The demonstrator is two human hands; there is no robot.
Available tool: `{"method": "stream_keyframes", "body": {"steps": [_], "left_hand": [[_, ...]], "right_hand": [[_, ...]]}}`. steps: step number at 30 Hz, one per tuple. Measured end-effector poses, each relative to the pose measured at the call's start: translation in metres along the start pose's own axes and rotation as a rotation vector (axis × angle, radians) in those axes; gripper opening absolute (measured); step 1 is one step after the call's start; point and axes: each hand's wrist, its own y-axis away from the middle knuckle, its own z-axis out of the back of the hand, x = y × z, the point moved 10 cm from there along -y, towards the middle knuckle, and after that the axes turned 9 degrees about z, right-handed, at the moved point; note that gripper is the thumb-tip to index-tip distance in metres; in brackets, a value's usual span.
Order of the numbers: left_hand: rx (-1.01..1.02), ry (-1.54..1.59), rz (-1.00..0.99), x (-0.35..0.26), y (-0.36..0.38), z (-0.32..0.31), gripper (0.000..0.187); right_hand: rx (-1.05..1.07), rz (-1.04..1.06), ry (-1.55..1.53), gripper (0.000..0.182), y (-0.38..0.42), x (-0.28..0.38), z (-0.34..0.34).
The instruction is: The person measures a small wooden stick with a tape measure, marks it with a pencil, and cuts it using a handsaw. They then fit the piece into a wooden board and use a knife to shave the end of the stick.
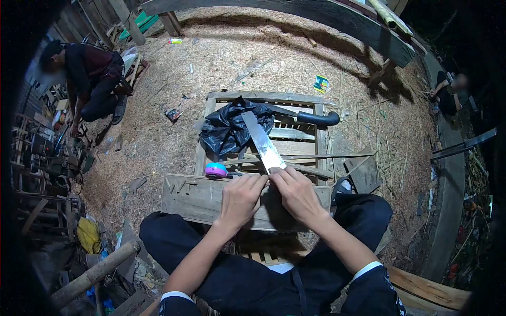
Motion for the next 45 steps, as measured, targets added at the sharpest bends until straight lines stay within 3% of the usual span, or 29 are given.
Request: {"method": "stream_keyframes", "body": {"steps": [5, 16, 26, 28, 29, 30, 33, 37, 39, 40, 42, 44, 45], "left_hand": [[0.044, -0.058, 0.006, 0.001, 0.001, -0.002, 0.040], [-0.008, -0.093, 0.097, 0.000, 0.004, -0.002, 0.030], [0.013, -0.012, 0.114, 0.015, 0.001, -0.007, 0.021], [-0.037, 0.042, 0.106, 0.016, 0.003, -0.001, 0.016], [-0.027, 0.055, 0.118, 0.019, 0.004, -0.002, 0.015], [-0.028, 0.052, 0.118, 0.018, 0.005, 0.000, 0.015], [-0.061, 0.070, 0.129, 0.020, 0.008, 0.007, 0.017], [-0.079, 0.145, 0.141, 0.024, 0.017, 0.010, 0.018], [-0.056, 0.158, 0.120, 0.022, 0.016, 0.010, 0.018], [-0.079, 0.180, 0.106, 0.020, 0.015, 0.013, 0.018], [-0.094, 0.219, 0.075, 0.014, 0.019, 0.012, 0.018], [-0.056, 0.319, 0.161, 0.023, 0.023, -0.002, 0.017], [0.004, 0.353, 0.195, 0.023, 0.026, -0.014, 0.018]], "right_hand": [[-0.022, -0.005, -0.019, 0.022, 0.000, 0.001, -0.005], [-0.118, -0.202, 0.003, 0.020, 0.010, -0.001, -0.017], [-0.173, -0.132, -0.032, 0.026, 0.010, -0.007, -0.009], [-0.176, -0.251, -0.020, 0.032, 0.016, -0.012, 0.000], [-0.102, -0.313, 0.010, 0.047, 0.023, -0.015, -0.004], [-0.105, -0.312, 0.008, 0.047, 0.025, -0.009, 0.001], [-0.057, -0.310, 0.035, 0.074, 0.034, 0.001, 0.002], [0.056, -0.324, 0.135, 0.072, 0.056, 0.007, -0.010], [0.166, -0.381, -0.001, 0.058, 0.064, 0.002, -0.024], [0.155, -0.388, 0.011, 0.058, 0.064, -0.001, -0.022], [-0.309, -0.352, -0.181, 0.048, 0.069, -0.003, 0.022], [-0.397, -0.708, -0.332, 0.037, 0.098, -0.015, 0.037], [-0.463, -0.760, -0.345, 0.038, 0.114, -0.012, 0.044]]}}
